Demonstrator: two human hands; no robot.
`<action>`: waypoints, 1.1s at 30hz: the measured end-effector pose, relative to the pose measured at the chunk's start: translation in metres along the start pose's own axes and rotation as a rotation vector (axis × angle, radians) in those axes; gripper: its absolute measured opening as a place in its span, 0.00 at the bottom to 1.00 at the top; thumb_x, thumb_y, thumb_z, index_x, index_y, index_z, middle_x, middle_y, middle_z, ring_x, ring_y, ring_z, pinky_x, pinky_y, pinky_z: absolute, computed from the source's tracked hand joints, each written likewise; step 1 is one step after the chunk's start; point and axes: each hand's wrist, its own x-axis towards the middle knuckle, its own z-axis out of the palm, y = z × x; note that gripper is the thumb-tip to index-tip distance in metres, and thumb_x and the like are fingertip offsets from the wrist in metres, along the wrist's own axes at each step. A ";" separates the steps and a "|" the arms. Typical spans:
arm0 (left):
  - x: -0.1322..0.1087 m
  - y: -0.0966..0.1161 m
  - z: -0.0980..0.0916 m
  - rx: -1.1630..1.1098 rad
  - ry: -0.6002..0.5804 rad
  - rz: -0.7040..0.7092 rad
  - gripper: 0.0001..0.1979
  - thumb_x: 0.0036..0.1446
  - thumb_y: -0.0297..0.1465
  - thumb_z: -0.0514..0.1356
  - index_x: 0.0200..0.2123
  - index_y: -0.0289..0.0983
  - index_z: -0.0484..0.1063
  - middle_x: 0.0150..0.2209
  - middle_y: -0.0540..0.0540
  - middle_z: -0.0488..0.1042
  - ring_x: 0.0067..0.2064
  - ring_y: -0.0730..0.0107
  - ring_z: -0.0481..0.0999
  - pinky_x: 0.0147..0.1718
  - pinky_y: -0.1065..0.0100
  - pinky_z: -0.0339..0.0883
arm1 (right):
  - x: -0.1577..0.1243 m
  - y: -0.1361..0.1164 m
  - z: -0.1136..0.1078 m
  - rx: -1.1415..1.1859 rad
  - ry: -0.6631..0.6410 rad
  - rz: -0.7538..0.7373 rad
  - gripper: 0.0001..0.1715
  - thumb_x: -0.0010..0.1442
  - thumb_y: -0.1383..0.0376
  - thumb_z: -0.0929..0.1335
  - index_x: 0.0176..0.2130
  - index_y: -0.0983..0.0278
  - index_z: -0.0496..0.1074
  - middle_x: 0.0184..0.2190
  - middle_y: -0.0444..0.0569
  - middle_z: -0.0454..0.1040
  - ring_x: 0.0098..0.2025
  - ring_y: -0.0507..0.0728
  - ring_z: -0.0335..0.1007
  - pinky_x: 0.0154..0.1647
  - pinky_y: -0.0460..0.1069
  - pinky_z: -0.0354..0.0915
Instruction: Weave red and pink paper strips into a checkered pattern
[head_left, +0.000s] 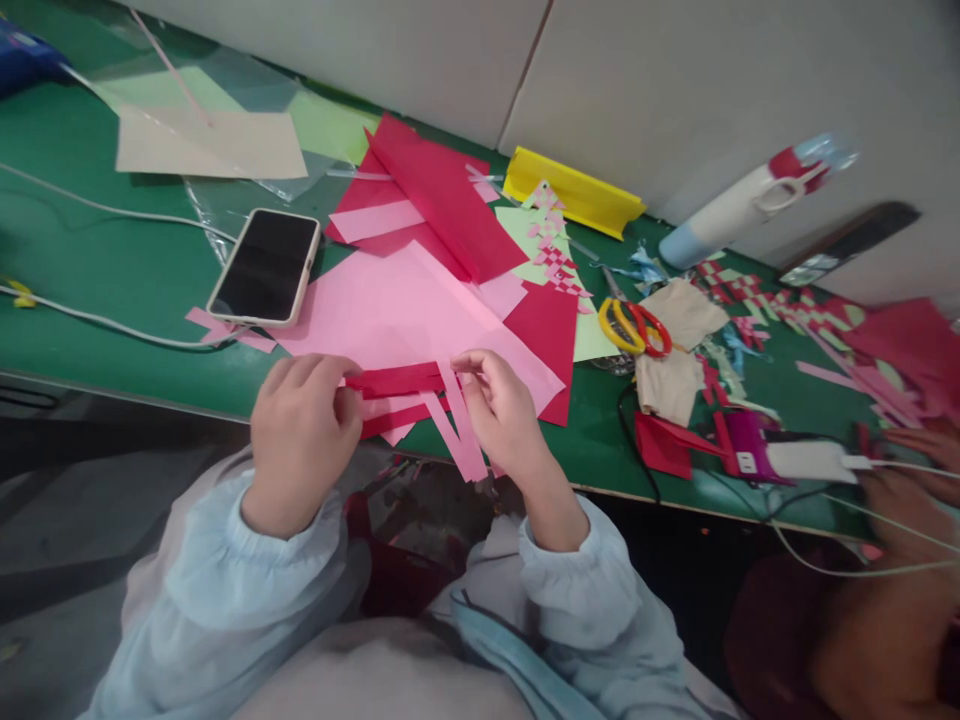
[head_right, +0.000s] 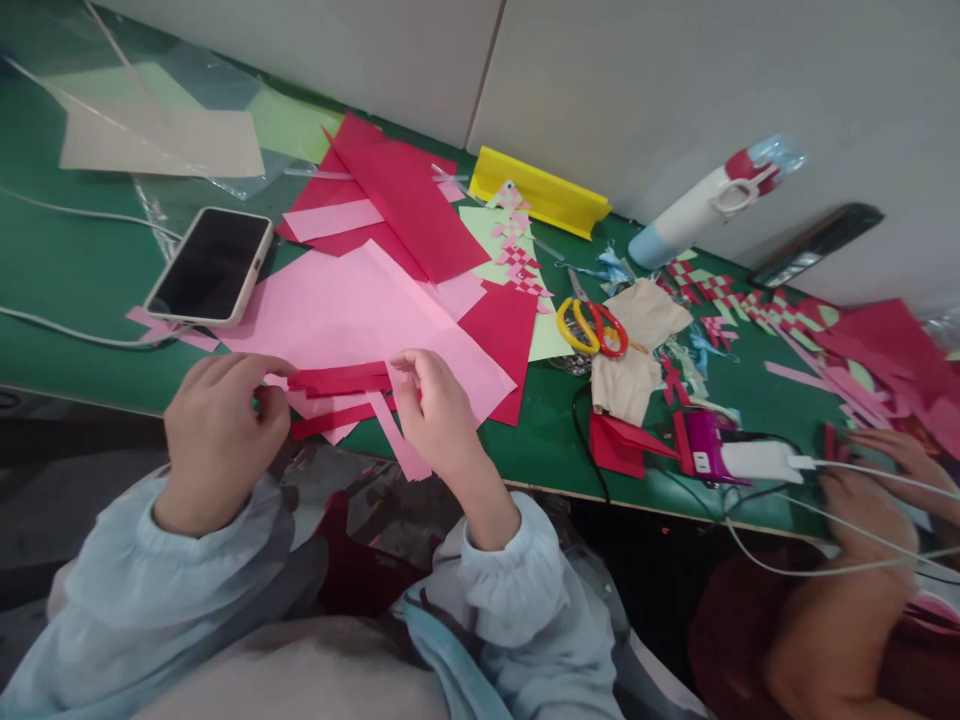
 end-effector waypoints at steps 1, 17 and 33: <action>0.000 0.000 -0.002 0.012 -0.007 -0.007 0.14 0.59 0.22 0.50 0.41 0.42 0.70 0.37 0.43 0.75 0.42 0.55 0.73 0.42 0.53 0.69 | 0.000 0.000 -0.002 -0.006 0.015 -0.001 0.11 0.65 0.68 0.60 0.45 0.60 0.67 0.47 0.52 0.75 0.51 0.56 0.72 0.54 0.54 0.69; -0.006 0.007 0.012 -0.021 -0.270 0.386 0.14 0.64 0.34 0.56 0.51 0.38 0.71 0.51 0.41 0.76 0.52 0.50 0.72 0.49 0.50 0.65 | 0.004 0.010 -0.025 -0.367 -0.113 -0.025 0.12 0.57 0.67 0.71 0.43 0.62 0.73 0.41 0.51 0.77 0.46 0.60 0.73 0.49 0.56 0.68; -0.005 0.005 0.011 -0.048 -0.232 0.434 0.12 0.63 0.34 0.57 0.46 0.37 0.74 0.43 0.40 0.78 0.45 0.54 0.75 0.44 0.53 0.67 | -0.008 -0.005 -0.027 -0.266 -0.160 0.239 0.09 0.57 0.66 0.70 0.41 0.61 0.71 0.36 0.48 0.78 0.34 0.55 0.75 0.37 0.51 0.70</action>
